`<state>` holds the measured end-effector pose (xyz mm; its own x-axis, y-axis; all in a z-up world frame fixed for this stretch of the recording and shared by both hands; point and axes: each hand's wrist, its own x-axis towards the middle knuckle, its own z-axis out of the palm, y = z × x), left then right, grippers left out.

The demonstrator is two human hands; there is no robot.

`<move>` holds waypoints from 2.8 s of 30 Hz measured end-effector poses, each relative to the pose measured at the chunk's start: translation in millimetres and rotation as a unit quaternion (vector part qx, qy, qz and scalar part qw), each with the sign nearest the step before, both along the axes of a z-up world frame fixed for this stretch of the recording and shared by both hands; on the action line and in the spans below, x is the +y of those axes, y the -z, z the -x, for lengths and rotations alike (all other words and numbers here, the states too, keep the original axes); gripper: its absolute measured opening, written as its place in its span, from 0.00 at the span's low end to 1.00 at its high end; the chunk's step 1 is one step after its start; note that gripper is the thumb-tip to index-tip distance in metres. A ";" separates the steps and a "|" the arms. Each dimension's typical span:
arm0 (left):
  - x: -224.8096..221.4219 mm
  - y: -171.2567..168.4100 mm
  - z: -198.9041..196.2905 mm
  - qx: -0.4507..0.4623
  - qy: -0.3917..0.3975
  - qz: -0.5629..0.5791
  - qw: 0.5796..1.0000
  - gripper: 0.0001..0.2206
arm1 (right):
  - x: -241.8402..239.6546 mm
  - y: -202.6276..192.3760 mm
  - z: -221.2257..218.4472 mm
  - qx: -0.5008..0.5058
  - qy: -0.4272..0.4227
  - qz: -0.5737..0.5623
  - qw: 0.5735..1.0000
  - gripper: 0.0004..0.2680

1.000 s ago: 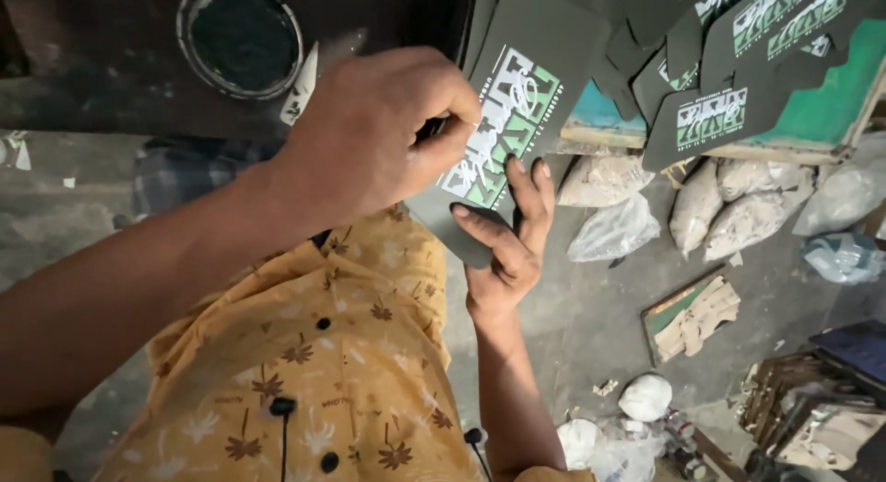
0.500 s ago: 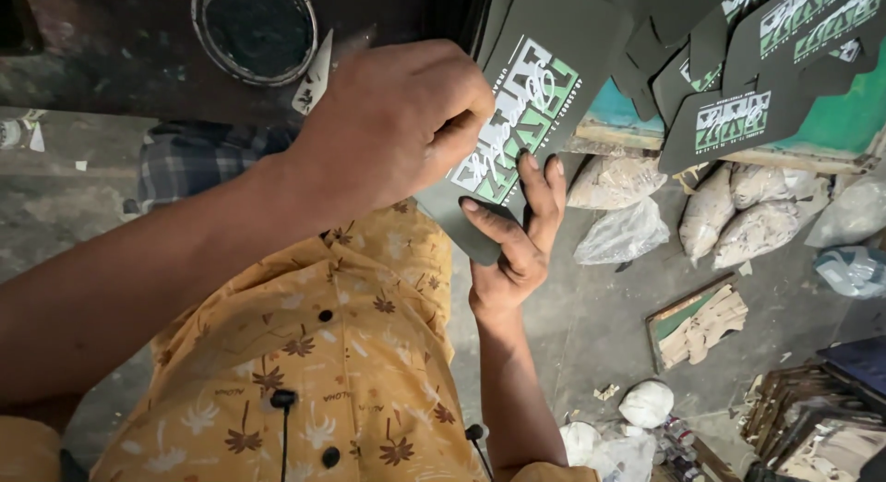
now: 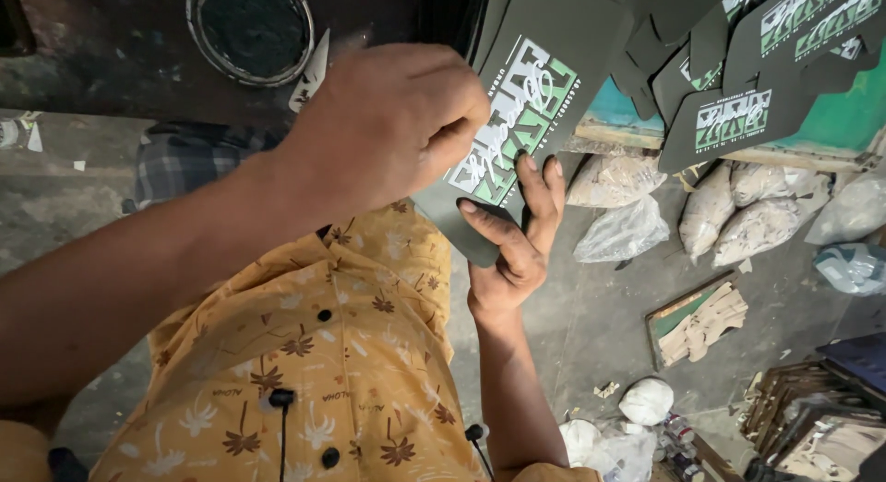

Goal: Peeling off waste material from printed clothing labels using a small needle tool.

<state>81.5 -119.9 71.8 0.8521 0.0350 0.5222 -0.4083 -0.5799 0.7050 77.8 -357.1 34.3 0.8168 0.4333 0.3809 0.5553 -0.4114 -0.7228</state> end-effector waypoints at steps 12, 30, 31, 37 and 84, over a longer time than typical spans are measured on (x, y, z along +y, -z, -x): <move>4.7 -4.3 -3.1 0.011 0.024 0.010 1.000 0.08 | 1.0 -1.2 -0.2 0.001 -0.002 0.000 1.000 0.06; 1.3 -2.6 -3.8 -0.006 -0.004 -0.017 1.000 0.07 | 0.8 -0.9 0.7 0.008 -0.003 -0.002 1.000 0.06; 2.7 -3.0 -3.7 -0.007 -0.004 -0.017 1.000 0.07 | 0.5 -0.7 1.0 0.008 -0.002 -0.002 1.000 0.06; 5.0 -2.9 -2.8 -0.005 0.018 0.006 1.000 0.06 | 1.2 -1.4 0.8 0.002 0.005 0.013 1.000 0.05; 6.9 -2.7 -5.2 0.010 0.017 -0.063 0.998 0.07 | 3.7 -5.3 -0.5 0.004 -0.005 0.005 1.000 0.07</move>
